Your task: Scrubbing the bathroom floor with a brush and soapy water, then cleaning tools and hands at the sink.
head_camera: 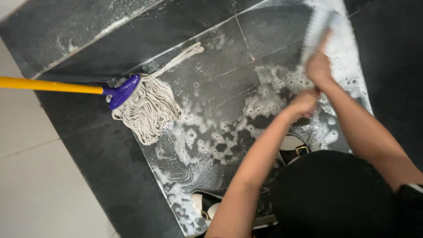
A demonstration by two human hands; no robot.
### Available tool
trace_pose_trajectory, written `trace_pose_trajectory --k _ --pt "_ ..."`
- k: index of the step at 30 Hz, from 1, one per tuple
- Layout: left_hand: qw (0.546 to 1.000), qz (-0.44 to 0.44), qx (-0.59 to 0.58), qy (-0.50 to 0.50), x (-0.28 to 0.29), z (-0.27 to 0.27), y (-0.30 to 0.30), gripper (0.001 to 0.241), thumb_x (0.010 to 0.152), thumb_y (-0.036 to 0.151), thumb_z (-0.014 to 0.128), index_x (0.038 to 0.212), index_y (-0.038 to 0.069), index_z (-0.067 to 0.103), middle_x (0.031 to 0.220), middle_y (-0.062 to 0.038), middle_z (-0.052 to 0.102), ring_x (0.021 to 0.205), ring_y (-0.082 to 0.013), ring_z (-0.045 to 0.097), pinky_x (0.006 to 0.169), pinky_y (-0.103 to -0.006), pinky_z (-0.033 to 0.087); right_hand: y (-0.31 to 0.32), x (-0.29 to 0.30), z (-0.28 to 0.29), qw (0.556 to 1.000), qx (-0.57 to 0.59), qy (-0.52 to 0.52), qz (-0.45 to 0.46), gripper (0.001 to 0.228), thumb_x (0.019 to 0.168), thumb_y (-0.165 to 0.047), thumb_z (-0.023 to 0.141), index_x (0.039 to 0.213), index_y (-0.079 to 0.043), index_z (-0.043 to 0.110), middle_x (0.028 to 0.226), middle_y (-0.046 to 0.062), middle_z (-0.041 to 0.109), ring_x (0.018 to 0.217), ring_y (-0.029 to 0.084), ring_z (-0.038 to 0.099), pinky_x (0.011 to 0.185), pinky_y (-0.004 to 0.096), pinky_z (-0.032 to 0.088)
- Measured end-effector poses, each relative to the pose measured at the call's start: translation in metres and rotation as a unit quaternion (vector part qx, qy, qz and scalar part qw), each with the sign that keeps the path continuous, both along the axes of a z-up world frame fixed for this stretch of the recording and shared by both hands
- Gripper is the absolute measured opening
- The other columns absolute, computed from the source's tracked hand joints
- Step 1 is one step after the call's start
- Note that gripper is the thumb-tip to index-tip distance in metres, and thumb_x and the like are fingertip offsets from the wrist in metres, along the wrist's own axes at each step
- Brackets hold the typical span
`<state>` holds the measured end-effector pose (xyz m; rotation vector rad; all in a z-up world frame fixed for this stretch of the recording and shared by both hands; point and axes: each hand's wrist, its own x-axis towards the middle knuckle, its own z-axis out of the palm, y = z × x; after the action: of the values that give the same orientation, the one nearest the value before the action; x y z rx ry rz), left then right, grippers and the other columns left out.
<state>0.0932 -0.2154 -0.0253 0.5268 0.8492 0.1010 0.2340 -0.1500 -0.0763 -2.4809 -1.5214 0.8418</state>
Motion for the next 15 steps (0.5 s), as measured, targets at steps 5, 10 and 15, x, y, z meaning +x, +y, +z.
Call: trace_pose_trajectory --k 5,10,15 --pt "0.997 -0.036 -0.032 -0.064 -0.012 0.007 -0.025 0.049 0.116 0.045 0.043 0.110 -0.002 0.055 0.063 -0.001 0.037 0.044 -0.0113 0.029 0.036 -0.0304 0.022 -0.015 -0.047 0.100 0.999 0.022 0.020 -0.032 0.096 0.109 -0.005 0.047 0.162 -0.018 -0.032 0.114 0.040 0.060 0.082 0.042 0.069 0.074 0.050 0.059" --pt "0.797 0.103 0.559 0.202 -0.079 0.026 -0.024 0.039 0.115 0.036 0.026 0.119 0.007 0.051 0.095 -0.027 0.063 0.083 -0.0457 0.063 0.069 -0.0516 0.050 0.026 -0.127 0.113 0.916 0.333 0.002 0.222 0.103 0.103 0.004 0.056 0.168 -0.022 -0.020 0.150 0.046 0.031 0.121 0.060 0.057 0.099 0.057 0.052" --pt "0.897 0.148 0.291 0.297 -0.088 0.044 0.055 0.047 0.108 0.037 0.031 0.149 0.018 0.041 0.107 -0.033 0.068 0.100 -0.0550 0.063 0.083 -0.0628 0.046 0.082 -0.134 0.038 0.959 0.102 0.246 0.100 0.086 0.111 -0.012 0.053 0.168 -0.030 -0.009 0.108 0.035 0.069 0.073 0.026 0.065 0.072 0.041 0.052"
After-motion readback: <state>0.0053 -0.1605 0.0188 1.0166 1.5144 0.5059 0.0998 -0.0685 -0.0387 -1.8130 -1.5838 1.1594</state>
